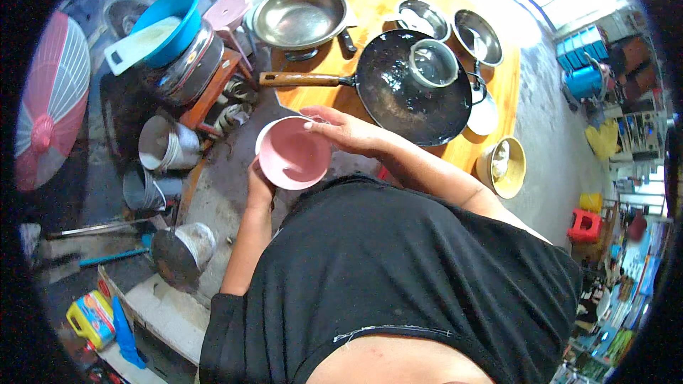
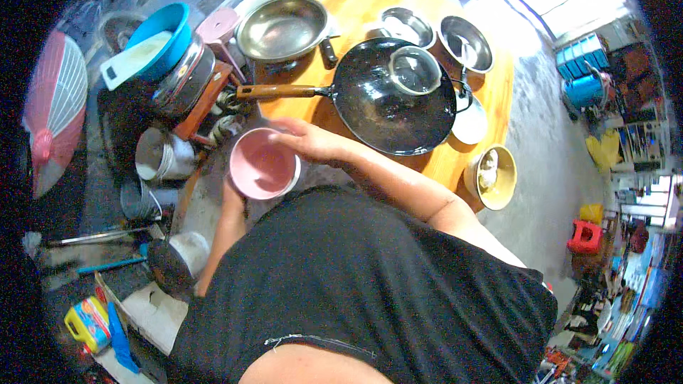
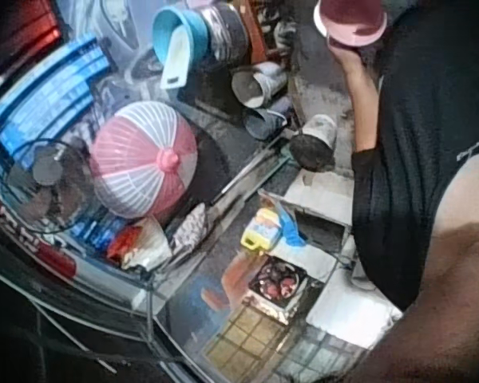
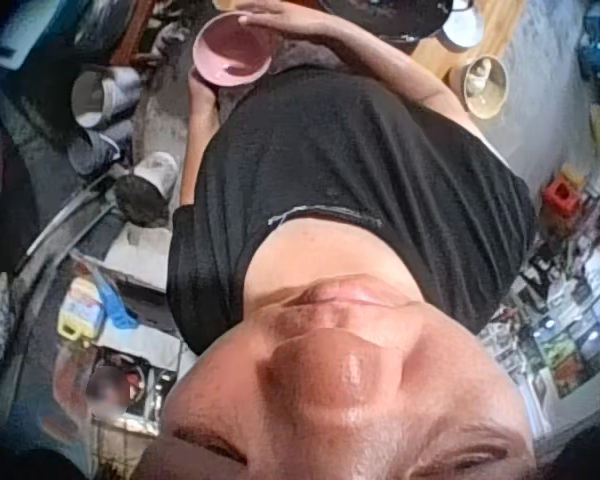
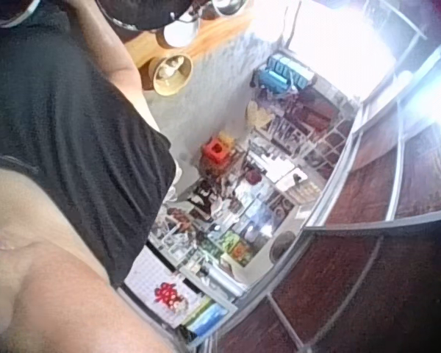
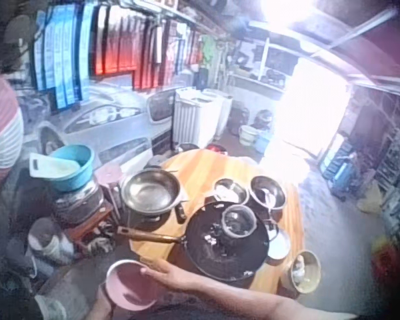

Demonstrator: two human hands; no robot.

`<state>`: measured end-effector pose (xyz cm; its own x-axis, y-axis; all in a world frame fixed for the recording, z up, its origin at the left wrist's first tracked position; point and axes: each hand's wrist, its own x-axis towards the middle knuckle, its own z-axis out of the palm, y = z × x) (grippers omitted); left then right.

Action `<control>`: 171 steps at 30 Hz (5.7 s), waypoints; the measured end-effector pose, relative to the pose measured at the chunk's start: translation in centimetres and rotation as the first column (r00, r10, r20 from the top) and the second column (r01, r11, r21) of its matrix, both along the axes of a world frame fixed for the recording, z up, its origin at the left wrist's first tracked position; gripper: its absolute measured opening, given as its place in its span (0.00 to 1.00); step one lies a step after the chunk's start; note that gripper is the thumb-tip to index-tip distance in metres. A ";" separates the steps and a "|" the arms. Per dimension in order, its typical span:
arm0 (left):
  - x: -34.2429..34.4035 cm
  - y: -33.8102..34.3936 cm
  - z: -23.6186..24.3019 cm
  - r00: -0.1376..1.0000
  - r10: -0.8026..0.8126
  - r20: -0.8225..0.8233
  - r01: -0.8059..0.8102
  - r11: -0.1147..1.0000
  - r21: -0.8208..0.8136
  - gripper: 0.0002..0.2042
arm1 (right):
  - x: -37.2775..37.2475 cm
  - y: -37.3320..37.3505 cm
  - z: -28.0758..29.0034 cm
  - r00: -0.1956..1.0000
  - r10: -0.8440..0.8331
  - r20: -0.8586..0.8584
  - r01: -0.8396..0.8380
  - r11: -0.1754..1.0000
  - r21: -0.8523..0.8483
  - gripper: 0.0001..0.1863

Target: The person washes a frying pan under running water, then moves to a table to wipe the pan and several bowls with a cloth. The person places the cleaned items into a red dish rack.

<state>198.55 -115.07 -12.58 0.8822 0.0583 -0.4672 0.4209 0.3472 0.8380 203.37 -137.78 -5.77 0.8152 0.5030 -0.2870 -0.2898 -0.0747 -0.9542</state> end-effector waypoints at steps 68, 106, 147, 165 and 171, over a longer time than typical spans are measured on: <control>-16.8 15.5 0.0 0.707 0.671 0.226 -0.703 0.701 0.117 0.16 | 9.2 -27.8 -12.7 0.484 -0.785 0.386 0.873 0.460 -0.160 0.24; -84.5 0.4 -34.2 -0.391 0.909 0.144 -0.807 -0.414 0.421 0.31 | -12.6 24.8 -7.2 0.504 0.796 0.335 -0.753 0.595 -0.281 0.40; -78.6 -9.5 -20.3 -0.438 0.893 -0.100 -0.853 -0.378 0.361 0.24 | -61.5 47.0 -23.1 0.163 0.922 -0.350 -0.983 0.120 -0.141 0.19; -62.3 14.7 -7.7 0.442 0.846 0.298 -0.719 0.136 0.681 0.18 | -22.8 27.6 -13.9 -0.040 0.994 0.106 -0.484 0.074 -0.872 0.08; -46.1 20.3 -6.3 0.707 0.549 0.446 -0.658 0.278 0.700 0.16 | -12.6 11.9 -9.9 0.016 0.823 0.568 -0.362 0.534 -0.764 0.16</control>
